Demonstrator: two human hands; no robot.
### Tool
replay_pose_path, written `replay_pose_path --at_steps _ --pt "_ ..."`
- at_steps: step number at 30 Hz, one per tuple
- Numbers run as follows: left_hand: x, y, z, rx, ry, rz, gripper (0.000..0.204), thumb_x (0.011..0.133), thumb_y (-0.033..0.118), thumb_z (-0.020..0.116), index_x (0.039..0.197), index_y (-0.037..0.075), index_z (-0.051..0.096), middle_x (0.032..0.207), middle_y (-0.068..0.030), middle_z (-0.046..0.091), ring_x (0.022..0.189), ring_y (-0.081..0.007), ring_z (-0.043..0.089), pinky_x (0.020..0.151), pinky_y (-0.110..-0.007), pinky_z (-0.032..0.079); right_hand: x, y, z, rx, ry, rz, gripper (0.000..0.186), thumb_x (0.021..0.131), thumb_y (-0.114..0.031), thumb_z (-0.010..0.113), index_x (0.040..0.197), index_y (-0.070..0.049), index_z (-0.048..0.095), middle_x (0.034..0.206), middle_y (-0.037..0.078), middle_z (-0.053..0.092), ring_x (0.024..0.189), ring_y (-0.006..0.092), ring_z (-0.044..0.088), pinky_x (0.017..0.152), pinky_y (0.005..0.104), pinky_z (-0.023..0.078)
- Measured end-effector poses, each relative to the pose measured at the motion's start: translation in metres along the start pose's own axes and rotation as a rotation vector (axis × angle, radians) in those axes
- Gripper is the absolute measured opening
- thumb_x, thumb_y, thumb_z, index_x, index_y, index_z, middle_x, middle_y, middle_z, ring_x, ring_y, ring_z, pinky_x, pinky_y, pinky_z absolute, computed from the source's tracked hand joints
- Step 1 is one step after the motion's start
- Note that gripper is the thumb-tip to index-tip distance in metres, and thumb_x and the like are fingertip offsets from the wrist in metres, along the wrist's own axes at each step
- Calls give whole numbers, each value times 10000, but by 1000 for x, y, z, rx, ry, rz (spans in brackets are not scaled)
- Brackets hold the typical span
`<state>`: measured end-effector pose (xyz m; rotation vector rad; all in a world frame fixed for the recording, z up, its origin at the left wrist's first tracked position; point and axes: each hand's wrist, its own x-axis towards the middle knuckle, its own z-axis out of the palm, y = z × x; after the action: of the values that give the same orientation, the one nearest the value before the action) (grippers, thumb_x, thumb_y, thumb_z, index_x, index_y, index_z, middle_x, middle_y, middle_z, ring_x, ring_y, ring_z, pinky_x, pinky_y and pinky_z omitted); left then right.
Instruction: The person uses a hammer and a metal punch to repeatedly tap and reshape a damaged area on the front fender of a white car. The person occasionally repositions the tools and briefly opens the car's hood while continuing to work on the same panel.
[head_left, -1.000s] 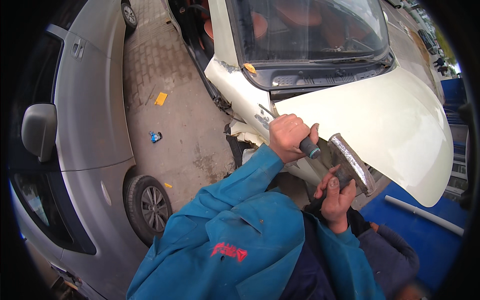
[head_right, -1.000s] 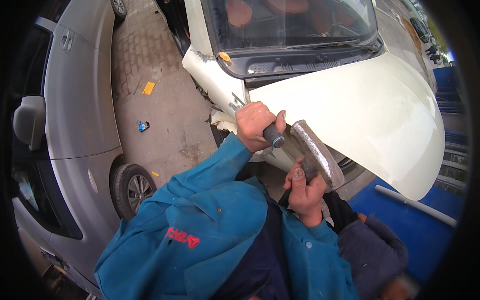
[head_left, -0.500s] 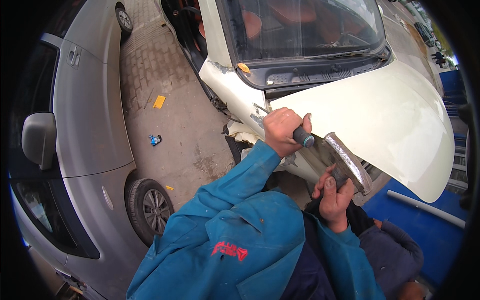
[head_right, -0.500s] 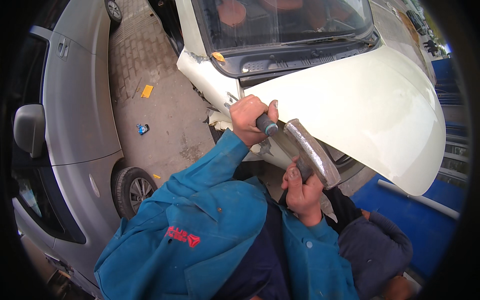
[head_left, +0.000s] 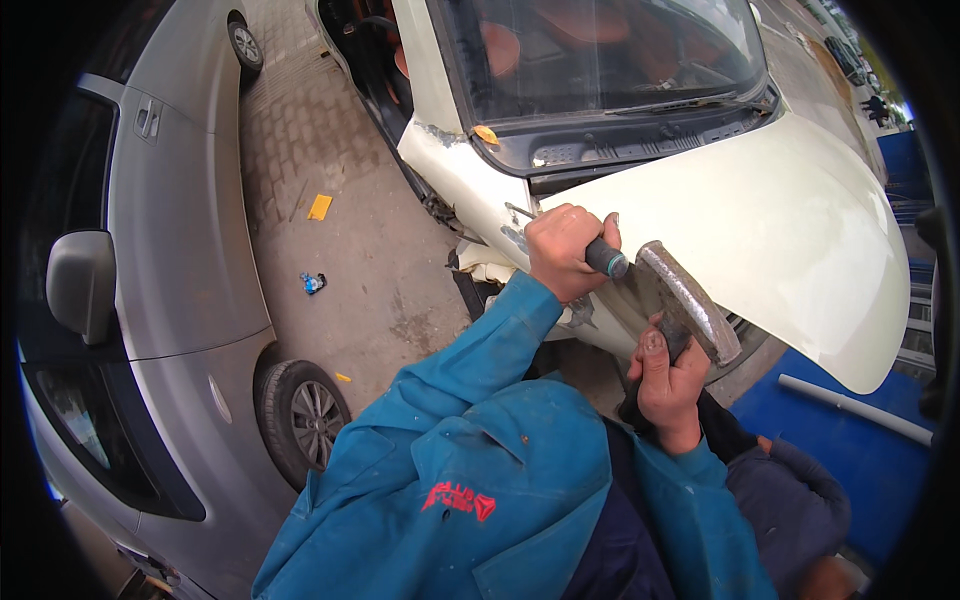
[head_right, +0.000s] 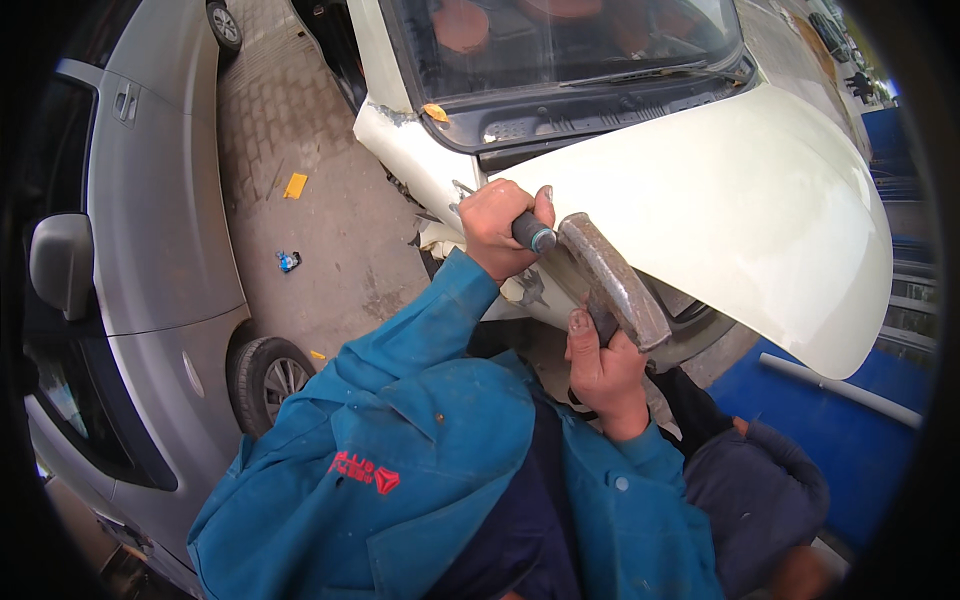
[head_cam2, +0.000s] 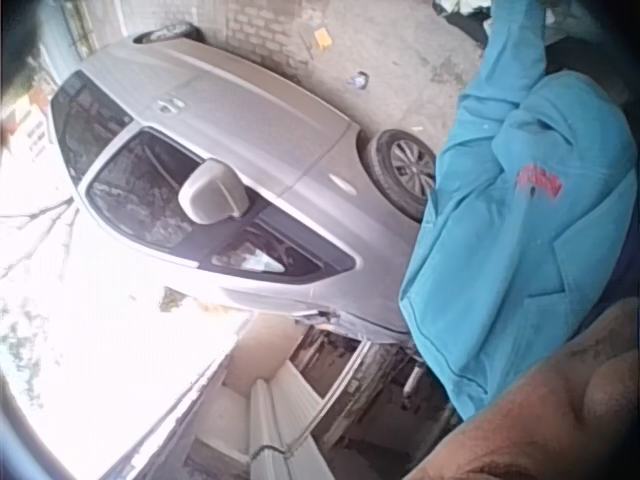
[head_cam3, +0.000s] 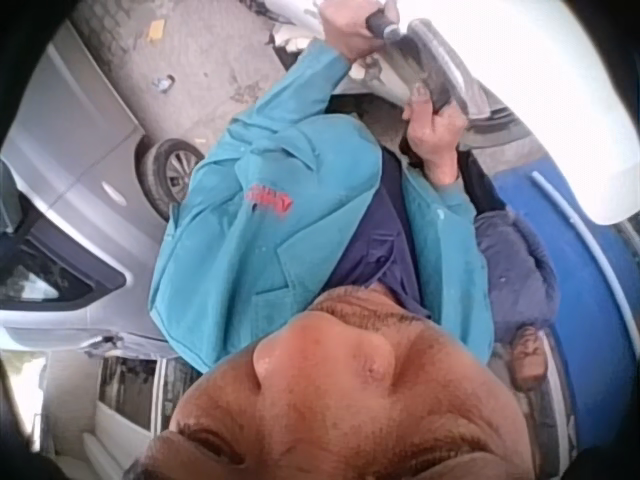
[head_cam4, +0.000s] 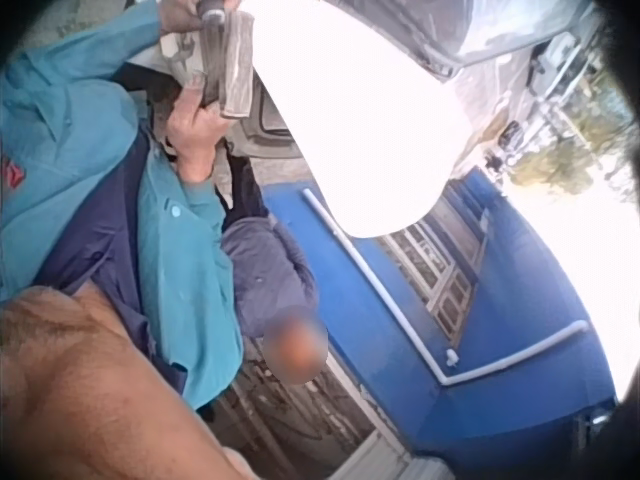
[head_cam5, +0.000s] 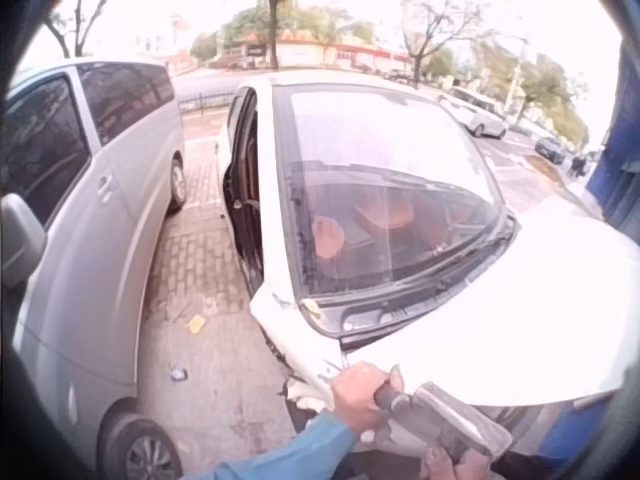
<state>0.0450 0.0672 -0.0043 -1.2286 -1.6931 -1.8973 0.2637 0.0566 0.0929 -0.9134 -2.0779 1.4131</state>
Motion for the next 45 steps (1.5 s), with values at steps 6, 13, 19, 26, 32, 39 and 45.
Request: replay_pose_path --at_steps 6,13,19,26,32,39,45 --pt "2 -1 0 7 -26 -37 287 819 7 880 704 69 624 656 -117 609 538 -321 589 505 -434 450 -4 -1 2 221 45 -61 347 1186 -259 568 1326 57 536 877 84 581 663 137 587 625 314 518" --pt "-1 -2 3 18 -45 -16 275 817 8 880 707 67 635 650 -118 611 542 -324 596 509 -440 456 -9 -5 4 179 122 -57 328 1184 -253 581 1327 31 505 859 70 562 634 129 552 629 298 509" --pt "-1 0 3 25 -68 -7 273 817 8 881 707 67 638 656 -122 619 544 -325 601 509 -433 458 -11 10 9 -36 -24 112 331 1176 -256 592 1310 36 514 841 66 568 646 130 563 637 297 509" --pt "-12 -4 6 33 -95 24 291 821 6 880 695 65 625 647 -124 600 545 -331 596 507 -440 451 -24 15 14 267 250 -85 330 1181 -283 576 1262 35 541 821 65 562 651 139 568 673 310 533" --pt "-9 -33 -23 135 3 -195 314 836 15 860 685 52 587 634 -132 568 533 -335 568 503 -455 446 -20 37 12 -109 32 44 280 1141 -198 649 1261 54 643 885 66 655 696 118 621 661 306 529" --pt "-18 -5 -41 -14 -263 142 354 772 10 859 653 91 536 588 -84 508 501 -300 533 472 -439 403 -46 47 17 161 63 42 351 1159 -253 636 1293 52 525 858 69 588 635 125 569 605 278 502" --pt "-5 -6 -25 -91 -236 95 350 772 35 868 658 93 542 595 -87 536 505 -308 552 477 -435 419 -52 40 24 300 127 111 289 1148 -165 641 1337 44 574 856 37 629 679 86 594 633 263 505"
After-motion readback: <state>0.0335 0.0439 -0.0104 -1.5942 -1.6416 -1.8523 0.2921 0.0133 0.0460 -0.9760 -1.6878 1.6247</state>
